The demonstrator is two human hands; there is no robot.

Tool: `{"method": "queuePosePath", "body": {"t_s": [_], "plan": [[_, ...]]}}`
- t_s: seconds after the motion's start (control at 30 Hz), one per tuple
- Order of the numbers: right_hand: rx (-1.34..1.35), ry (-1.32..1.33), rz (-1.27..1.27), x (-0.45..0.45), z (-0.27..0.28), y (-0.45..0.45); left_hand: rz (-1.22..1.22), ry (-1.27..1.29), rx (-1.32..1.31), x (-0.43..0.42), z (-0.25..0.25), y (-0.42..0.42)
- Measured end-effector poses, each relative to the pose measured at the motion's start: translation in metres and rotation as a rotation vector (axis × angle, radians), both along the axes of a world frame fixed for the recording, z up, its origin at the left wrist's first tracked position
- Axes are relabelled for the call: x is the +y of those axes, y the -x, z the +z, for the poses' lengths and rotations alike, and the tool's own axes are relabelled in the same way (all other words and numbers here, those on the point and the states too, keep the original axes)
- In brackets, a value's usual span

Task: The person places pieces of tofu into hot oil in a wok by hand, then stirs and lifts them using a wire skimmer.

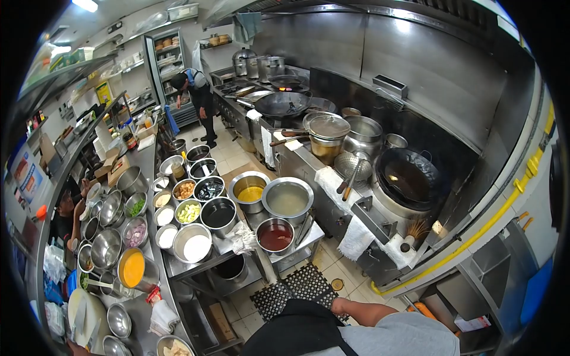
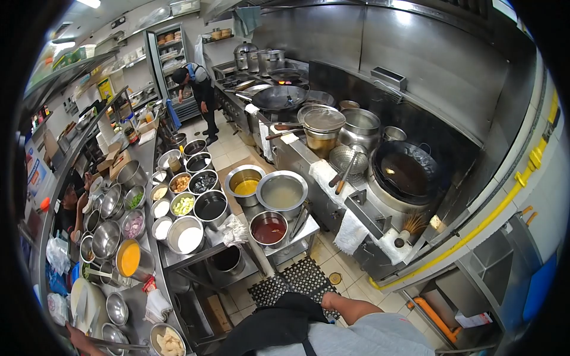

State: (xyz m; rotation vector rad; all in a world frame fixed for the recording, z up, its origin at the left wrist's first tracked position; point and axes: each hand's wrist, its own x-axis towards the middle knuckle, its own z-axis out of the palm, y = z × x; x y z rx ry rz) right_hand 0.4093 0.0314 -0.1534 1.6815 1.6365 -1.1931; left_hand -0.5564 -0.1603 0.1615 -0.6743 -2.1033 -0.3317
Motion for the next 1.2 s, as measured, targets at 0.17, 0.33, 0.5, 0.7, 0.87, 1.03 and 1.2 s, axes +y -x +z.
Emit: {"method": "queuePosePath", "body": {"t_s": [0.17,0.33,0.5,0.7,0.87,1.03,1.2], "plan": [[0.024,-0.047,0.177,0.002,-0.007,-0.001,0.044,0.049,-0.06,0.001,0.008,-0.019],[-0.024,-0.129,0.376,0.001,-0.003,0.0,0.128,0.089,-0.146,0.002,0.011,-0.029],[0.005,-0.018,0.689,0.002,0.047,0.01,0.191,0.103,-0.056,0.011,0.034,-0.087],[0.156,-0.202,0.355,-0.007,-0.047,-0.033,0.051,-0.191,-0.054,0.021,0.043,-0.118],[0.194,-0.126,0.155,-0.003,-0.051,-0.034,-0.314,-0.965,-0.516,0.059,0.087,-0.199],[0.067,-0.116,0.467,0.011,-0.073,-0.036,-0.448,-1.102,-0.566,0.062,0.088,-0.202],[0.178,-0.23,0.802,0.019,-0.058,-0.033,-0.466,-1.09,-0.583,0.057,0.082,-0.193]]}}
